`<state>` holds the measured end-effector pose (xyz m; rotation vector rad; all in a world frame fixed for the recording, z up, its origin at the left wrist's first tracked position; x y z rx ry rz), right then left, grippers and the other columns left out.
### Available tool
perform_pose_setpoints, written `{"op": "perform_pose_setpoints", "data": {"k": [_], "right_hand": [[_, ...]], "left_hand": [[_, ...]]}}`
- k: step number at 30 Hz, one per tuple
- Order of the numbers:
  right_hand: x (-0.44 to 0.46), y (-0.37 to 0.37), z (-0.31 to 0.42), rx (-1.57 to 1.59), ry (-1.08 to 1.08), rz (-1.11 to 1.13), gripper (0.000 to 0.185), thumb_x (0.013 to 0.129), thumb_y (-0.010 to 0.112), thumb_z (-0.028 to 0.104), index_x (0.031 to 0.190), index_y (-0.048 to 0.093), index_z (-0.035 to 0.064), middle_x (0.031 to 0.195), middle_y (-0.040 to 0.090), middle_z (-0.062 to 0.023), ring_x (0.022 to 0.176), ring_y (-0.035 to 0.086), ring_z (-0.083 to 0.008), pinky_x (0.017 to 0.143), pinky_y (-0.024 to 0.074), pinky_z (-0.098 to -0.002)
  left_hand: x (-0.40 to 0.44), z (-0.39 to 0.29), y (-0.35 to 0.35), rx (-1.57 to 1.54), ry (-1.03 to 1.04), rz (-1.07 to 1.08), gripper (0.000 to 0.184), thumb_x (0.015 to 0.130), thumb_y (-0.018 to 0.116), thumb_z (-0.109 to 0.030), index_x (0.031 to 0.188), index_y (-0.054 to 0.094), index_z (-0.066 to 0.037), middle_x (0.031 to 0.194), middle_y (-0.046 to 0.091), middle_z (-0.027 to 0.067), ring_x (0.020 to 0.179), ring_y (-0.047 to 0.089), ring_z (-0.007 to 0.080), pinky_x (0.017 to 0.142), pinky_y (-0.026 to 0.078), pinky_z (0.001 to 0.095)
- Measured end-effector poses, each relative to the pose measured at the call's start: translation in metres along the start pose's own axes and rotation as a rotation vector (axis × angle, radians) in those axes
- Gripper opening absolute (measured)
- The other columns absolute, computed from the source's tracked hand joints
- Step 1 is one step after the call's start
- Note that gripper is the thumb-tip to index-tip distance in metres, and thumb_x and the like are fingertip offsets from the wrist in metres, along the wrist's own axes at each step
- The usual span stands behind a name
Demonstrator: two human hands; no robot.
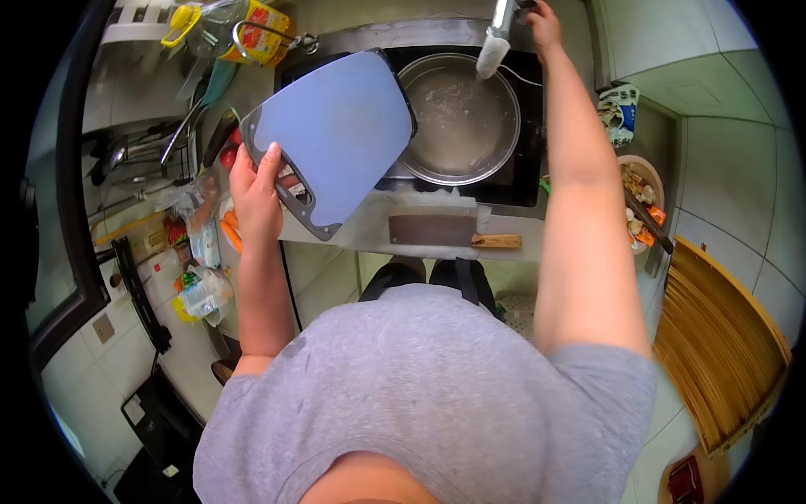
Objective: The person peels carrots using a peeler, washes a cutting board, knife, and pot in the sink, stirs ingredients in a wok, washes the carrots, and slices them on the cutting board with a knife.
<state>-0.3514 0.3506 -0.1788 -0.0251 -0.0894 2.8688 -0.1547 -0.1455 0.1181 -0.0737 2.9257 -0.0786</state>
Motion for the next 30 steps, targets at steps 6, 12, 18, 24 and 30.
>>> {"op": "perform_pose_setpoints", "data": {"k": [6, 12, 18, 24, 30], "right_hand": [[-0.075, 0.002, 0.073, -0.578, 0.058, -0.086, 0.059, 0.086, 0.056, 0.013, 0.143, 0.045, 0.0079, 0.124, 0.064, -0.014, 0.101, 0.066, -0.0238, 0.084, 0.0536, -0.0327], [-0.211, 0.057, 0.154, 0.096, 0.5, 0.328, 0.046, 0.094, 0.057, 0.023, 0.135, 0.052, 0.0056, 0.12, 0.065, -0.0145, 0.101, 0.067, -0.0206, 0.081, 0.0572, -0.0326], [-0.327, 0.19, 0.173, 0.588, 0.869, 0.656, 0.065, 0.096, 0.06, 0.036, 0.143, 0.036, -0.0011, 0.133, 0.054, -0.0226, 0.114, 0.06, -0.0314, 0.094, 0.0524, -0.0449], [-0.34, 0.276, 0.159, 0.934, 1.092, 0.494, 0.055, 0.098, 0.058, 0.029, 0.14, 0.038, 0.0003, 0.134, 0.053, -0.0194, 0.123, 0.053, -0.0311, 0.103, 0.046, -0.0503], [-0.33, 0.256, 0.267, 0.903, 0.772, 0.441, 0.037, 0.101, 0.052, 0.021, 0.131, 0.049, -0.0009, 0.132, 0.057, -0.0143, 0.125, 0.053, -0.0268, 0.109, 0.0414, -0.045]], "left_hand": [[-0.014, -0.015, -0.009, 0.204, 0.181, -0.168, 0.023, 0.1, 0.056, -0.016, 0.113, 0.055, 0.002, 0.093, 0.064, 0.0029, 0.074, 0.059, 0.0054, 0.058, 0.051, 0.0204], [-0.047, -0.098, -0.052, 0.038, 0.283, -0.307, 0.018, 0.098, 0.057, -0.013, 0.111, 0.055, -0.001, 0.092, 0.066, 0.0065, 0.069, 0.064, 0.0117, 0.059, 0.057, 0.0263], [-0.043, -0.04, -0.05, 0.151, 0.191, -0.412, 0.011, 0.096, 0.055, -0.009, 0.102, 0.054, 0.0, 0.088, 0.067, 0.0101, 0.065, 0.065, 0.0169, 0.054, 0.056, 0.0287], [-0.059, 0.002, -0.041, 0.459, 0.39, -0.523, 0.014, 0.09, 0.06, -0.011, 0.096, 0.054, 0.001, 0.075, 0.061, 0.0134, 0.06, 0.058, 0.0234, 0.053, 0.046, 0.0356], [-0.132, -0.064, -0.041, 0.296, 0.564, -0.647, 0.021, 0.091, 0.06, -0.015, 0.099, 0.052, 0.003, 0.073, 0.06, 0.019, 0.069, 0.062, 0.0335, 0.061, 0.047, 0.0408]]}}
Point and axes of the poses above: each hand's wrist, its own x-axis towards the middle knuckle, its own y-axis out of the palm, z = x × y, the point moved 1 cm from there along x, towards the middle knuckle
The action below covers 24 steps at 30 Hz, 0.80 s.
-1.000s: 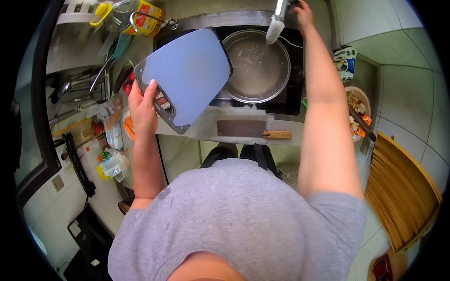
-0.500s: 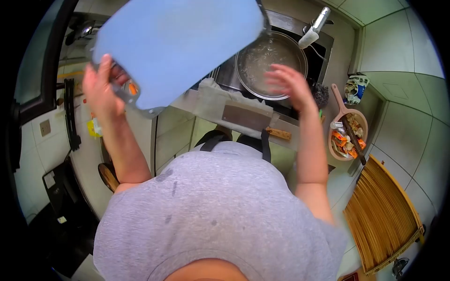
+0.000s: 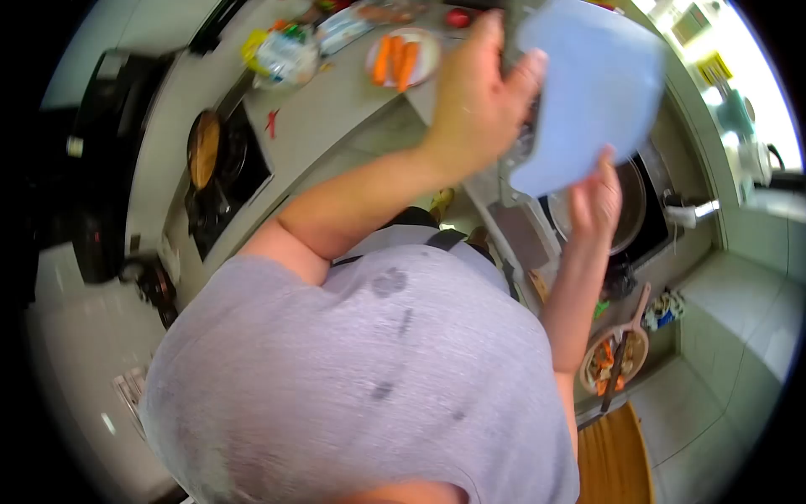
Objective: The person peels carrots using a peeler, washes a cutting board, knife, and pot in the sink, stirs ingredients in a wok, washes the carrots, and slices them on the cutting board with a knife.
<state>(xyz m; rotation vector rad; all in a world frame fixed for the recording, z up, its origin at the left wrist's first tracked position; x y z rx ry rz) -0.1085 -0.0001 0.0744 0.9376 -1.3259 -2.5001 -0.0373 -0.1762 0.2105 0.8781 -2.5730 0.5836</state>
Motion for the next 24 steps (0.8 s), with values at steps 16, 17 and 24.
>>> {"op": "perform_pose_setpoints", "data": {"k": [16, 17, 24], "right_hand": [[0.026, -0.043, -0.18, -0.319, 0.171, -0.11, 0.029, 0.098, 0.057, 0.016, 0.124, 0.055, 0.0028, 0.116, 0.066, -0.01, 0.101, 0.065, -0.022, 0.09, 0.0545, -0.0389], [0.026, -0.023, -0.202, -0.348, 0.1, -0.131, 0.027, 0.097, 0.059, 0.013, 0.122, 0.055, 0.0035, 0.117, 0.064, -0.0106, 0.105, 0.062, -0.023, 0.095, 0.052, -0.0426], [0.027, 0.121, -0.398, -0.706, 0.391, 0.174, 0.024, 0.093, 0.062, 0.006, 0.114, 0.049, 0.0082, 0.103, 0.061, -0.0079, 0.089, 0.064, -0.0226, 0.083, 0.0548, -0.0422]], "left_hand": [[-0.071, 0.206, -0.169, -0.325, -0.584, -0.06, 0.029, 0.089, 0.062, -0.015, 0.109, 0.05, 0.002, 0.093, 0.061, 0.0196, 0.081, 0.062, 0.0306, 0.065, 0.056, 0.0427], [-0.078, 0.2, -0.217, -0.642, -0.722, -0.01, 0.029, 0.091, 0.063, -0.018, 0.11, 0.05, 0.001, 0.094, 0.061, 0.0149, 0.079, 0.062, 0.0247, 0.059, 0.059, 0.0384], [-0.154, 0.296, -0.433, -0.503, -0.866, -0.555, 0.025, 0.096, 0.06, -0.02, 0.11, 0.046, -0.004, 0.087, 0.056, 0.0071, 0.067, 0.061, 0.0157, 0.051, 0.054, 0.0288]]}}
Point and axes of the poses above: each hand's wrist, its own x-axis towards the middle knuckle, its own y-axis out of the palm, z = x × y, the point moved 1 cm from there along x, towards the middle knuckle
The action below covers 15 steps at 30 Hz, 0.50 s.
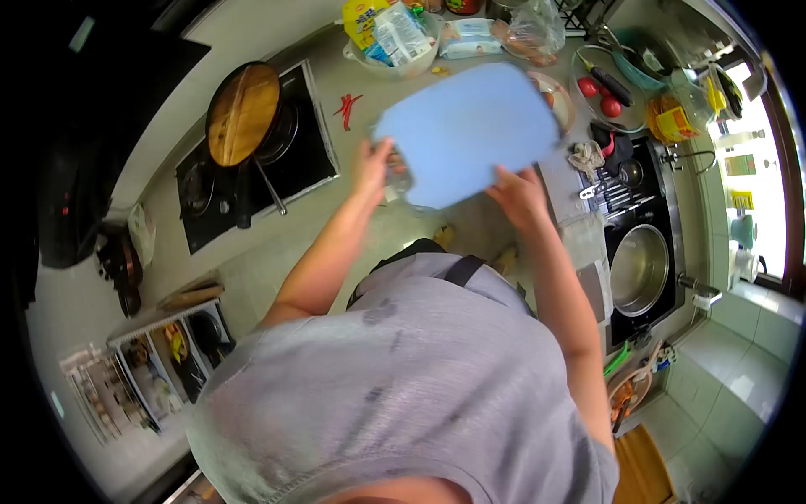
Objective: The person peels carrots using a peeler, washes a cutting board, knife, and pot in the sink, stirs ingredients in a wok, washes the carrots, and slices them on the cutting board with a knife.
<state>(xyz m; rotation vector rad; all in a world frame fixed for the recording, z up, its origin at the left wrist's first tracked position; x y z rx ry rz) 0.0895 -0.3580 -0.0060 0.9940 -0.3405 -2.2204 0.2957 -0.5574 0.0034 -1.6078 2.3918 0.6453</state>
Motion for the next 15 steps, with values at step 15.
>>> {"op": "perform_pose_setpoints", "data": {"k": [15], "right_hand": [[0.137, 0.016, -0.088, -0.926, 0.256, -0.012, 0.038, 0.091, 0.059, 0.015, 0.127, 0.055, 0.0015, 0.107, 0.068, -0.0132, 0.09, 0.069, -0.0224, 0.077, 0.0574, -0.0352]], "left_hand": [[0.205, 0.071, -0.133, 0.249, -0.228, -0.033, 0.031, 0.091, 0.067, -0.02, 0.117, 0.055, -0.009, 0.097, 0.064, 0.0085, 0.08, 0.064, 0.0234, 0.06, 0.051, 0.0398]]}}
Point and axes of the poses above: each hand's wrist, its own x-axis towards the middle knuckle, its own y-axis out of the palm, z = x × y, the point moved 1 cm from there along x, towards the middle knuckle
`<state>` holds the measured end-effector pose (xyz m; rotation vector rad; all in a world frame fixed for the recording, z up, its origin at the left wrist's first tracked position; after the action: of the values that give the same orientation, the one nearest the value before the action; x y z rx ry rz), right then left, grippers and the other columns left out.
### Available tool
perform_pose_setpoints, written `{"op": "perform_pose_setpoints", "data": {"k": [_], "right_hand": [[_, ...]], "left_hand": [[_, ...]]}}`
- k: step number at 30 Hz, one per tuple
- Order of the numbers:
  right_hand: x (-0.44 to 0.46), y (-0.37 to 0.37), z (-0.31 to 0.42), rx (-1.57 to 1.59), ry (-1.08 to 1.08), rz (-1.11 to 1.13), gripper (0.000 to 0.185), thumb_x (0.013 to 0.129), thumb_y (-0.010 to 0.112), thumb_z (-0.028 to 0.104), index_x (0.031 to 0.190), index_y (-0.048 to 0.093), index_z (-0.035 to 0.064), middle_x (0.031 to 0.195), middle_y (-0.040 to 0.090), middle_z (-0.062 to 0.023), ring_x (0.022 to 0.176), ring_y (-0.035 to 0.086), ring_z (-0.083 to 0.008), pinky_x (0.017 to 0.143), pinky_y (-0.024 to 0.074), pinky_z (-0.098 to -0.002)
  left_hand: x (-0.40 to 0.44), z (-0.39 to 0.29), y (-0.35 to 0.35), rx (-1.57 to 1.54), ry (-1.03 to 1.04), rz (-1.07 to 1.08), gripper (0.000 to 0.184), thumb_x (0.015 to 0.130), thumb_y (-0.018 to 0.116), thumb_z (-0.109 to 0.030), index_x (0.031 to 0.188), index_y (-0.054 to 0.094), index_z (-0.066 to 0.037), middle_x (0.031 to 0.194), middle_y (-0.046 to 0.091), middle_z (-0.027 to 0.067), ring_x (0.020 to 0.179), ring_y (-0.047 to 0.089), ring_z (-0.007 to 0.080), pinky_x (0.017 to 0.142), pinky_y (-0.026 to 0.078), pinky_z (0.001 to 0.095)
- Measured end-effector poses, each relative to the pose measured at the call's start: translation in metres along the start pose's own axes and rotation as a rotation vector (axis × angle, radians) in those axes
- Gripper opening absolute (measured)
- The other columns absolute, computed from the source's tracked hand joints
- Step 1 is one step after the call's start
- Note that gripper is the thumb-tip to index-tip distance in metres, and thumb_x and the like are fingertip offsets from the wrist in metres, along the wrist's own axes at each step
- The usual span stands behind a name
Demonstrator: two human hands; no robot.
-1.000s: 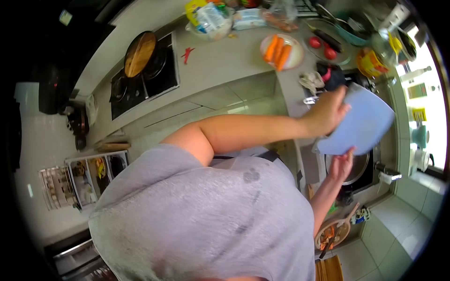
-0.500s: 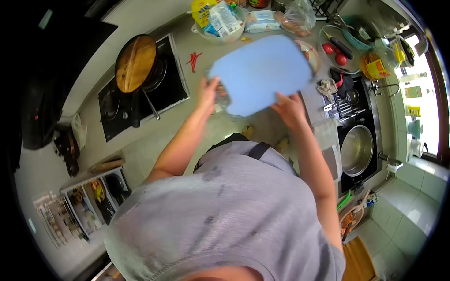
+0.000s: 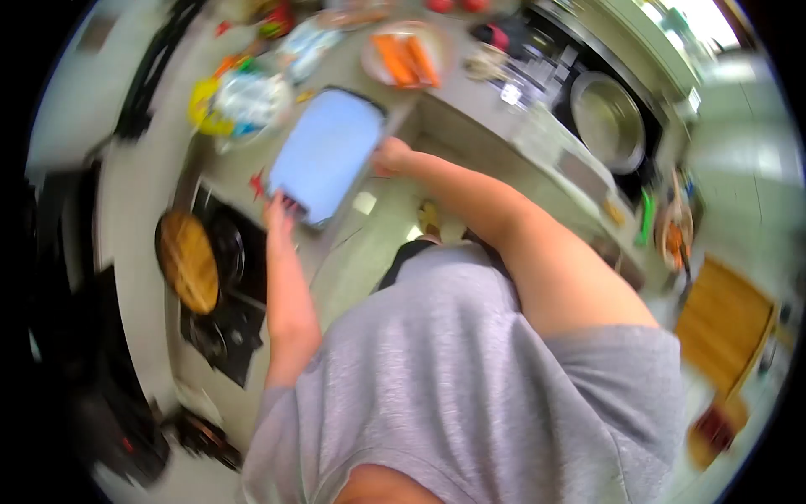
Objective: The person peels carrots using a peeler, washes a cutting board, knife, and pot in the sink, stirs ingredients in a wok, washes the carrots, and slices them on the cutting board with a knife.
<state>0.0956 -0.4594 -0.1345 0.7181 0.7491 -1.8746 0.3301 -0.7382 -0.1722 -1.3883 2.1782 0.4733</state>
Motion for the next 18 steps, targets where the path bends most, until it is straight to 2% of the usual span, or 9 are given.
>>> {"op": "perform_pose_setpoints", "data": {"k": [2, 3, 5, 6, 8, 11, 12, 14, 18], "right_hand": [[-0.047, -0.029, -0.004, -0.072, -0.216, -0.187, 0.042, 0.085, 0.061, 0.011, 0.126, 0.056, 0.0017, 0.109, 0.068, -0.0138, 0.089, 0.069, -0.0201, 0.078, 0.0563, -0.0339], [-0.074, -0.047, -0.017, -0.027, -0.18, -0.242, 0.042, 0.085, 0.061, 0.011, 0.126, 0.056, 0.0017, 0.109, 0.068, -0.0138, 0.089, 0.069, -0.0201, 0.078, 0.0563, -0.0339], [-0.129, -0.084, -0.043, 0.103, -0.405, -0.469, 0.046, 0.079, 0.063, 0.009, 0.124, 0.059, 0.0052, 0.106, 0.07, -0.0143, 0.095, 0.068, -0.0249, 0.085, 0.0535, -0.0382], [-0.151, -0.103, -0.067, 0.111, -0.421, -0.579, 0.045, 0.08, 0.061, 0.008, 0.124, 0.059, 0.0063, 0.108, 0.07, -0.0131, 0.093, 0.068, -0.0256, 0.086, 0.0531, -0.0374], [-0.191, -0.137, -0.131, 0.247, -0.24, -0.784, 0.041, 0.083, 0.059, 0.005, 0.123, 0.06, 0.0088, 0.109, 0.07, -0.0113, 0.093, 0.068, -0.0245, 0.083, 0.0537, -0.0383], [-0.263, -0.177, -0.256, -0.147, -0.094, -1.277, 0.032, 0.077, 0.062, 0.004, 0.108, 0.066, 0.0049, 0.104, 0.069, -0.0189, 0.094, 0.066, -0.0358, 0.082, 0.0528, -0.0423], [-0.282, -0.186, -0.299, -0.268, 0.097, -1.349, 0.029, 0.076, 0.064, 0.004, 0.106, 0.067, 0.0031, 0.102, 0.069, -0.0173, 0.097, 0.067, -0.0311, 0.086, 0.0525, -0.0408], [-0.319, -0.194, -0.359, -0.474, 0.316, -1.376, 0.027, 0.073, 0.064, 0.001, 0.1, 0.068, 0.0033, 0.099, 0.067, -0.0177, 0.094, 0.063, -0.0373, 0.086, 0.0505, -0.045], [-0.343, -0.205, -0.421, -0.522, 0.36, -1.265, 0.024, 0.071, 0.066, 0.003, 0.094, 0.065, 0.0039, 0.101, 0.061, -0.0153, 0.101, 0.057, -0.0352, 0.087, 0.0492, -0.0447]], "left_hand": [[0.019, -0.001, -0.007, -0.046, 0.016, 0.079, 0.041, 0.085, 0.069, -0.012, 0.122, 0.058, 0.0, 0.111, 0.065, 0.0104, 0.095, 0.062, 0.0253, 0.08, 0.051, 0.0423], [0.012, -0.003, -0.001, -0.069, 0.064, 0.061, 0.042, 0.083, 0.069, -0.009, 0.122, 0.057, 0.002, 0.114, 0.064, 0.012, 0.098, 0.062, 0.0257, 0.083, 0.05, 0.0417], [-0.011, -0.019, 0.011, 0.035, 0.271, -0.054, 0.044, 0.081, 0.068, -0.004, 0.122, 0.057, 0.006, 0.117, 0.063, 0.0147, 0.101, 0.061, 0.0255, 0.088, 0.049, 0.0406], [-0.026, -0.025, 0.018, 0.165, 0.434, -0.15, 0.043, 0.08, 0.067, -0.001, 0.121, 0.057, 0.007, 0.118, 0.063, 0.0159, 0.102, 0.061, 0.0249, 0.09, 0.048, 0.0402], [-0.052, -0.043, 0.033, 0.392, 0.369, -0.391, 0.04, 0.08, 0.064, 0.003, 0.119, 0.056, 0.009, 0.118, 0.063, 0.0158, 0.102, 0.06, 0.0235, 0.091, 0.048, 0.0378], [-0.067, -0.048, 0.072, 0.361, 0.629, -0.238, 0.028, 0.086, 0.058, 0.001, 0.113, 0.06, 0.004, 0.109, 0.064, 0.0112, 0.096, 0.062, 0.0213, 0.082, 0.051, 0.0326], [-0.081, -0.051, 0.095, 0.366, 0.639, -0.215, 0.028, 0.086, 0.058, 0.001, 0.113, 0.06, 0.004, 0.109, 0.064, 0.0112, 0.096, 0.062, 0.0213, 0.082, 0.051, 0.0326], [-0.128, -0.055, 0.156, 0.378, 0.573, 0.16, 0.021, 0.089, 0.056, 0.0, 0.11, 0.061, 0.0, 0.104, 0.064, 0.0095, 0.092, 0.062, 0.0181, 0.077, 0.052, 0.0324], [-0.184, -0.029, 0.282, 0.445, 0.503, 0.566, 0.015, 0.093, 0.053, 0.001, 0.104, 0.063, -0.001, 0.095, 0.066, 0.0072, 0.083, 0.065, 0.0155, 0.072, 0.054, 0.0277]]}}
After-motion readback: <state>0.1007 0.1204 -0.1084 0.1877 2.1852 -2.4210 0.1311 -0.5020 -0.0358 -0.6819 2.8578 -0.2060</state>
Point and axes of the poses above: each hand's wrist, its own x-axis towards the middle knuckle, its own y-axis out of the palm, z = x × y, the point moved 1 cm from there along x, towards the middle knuckle
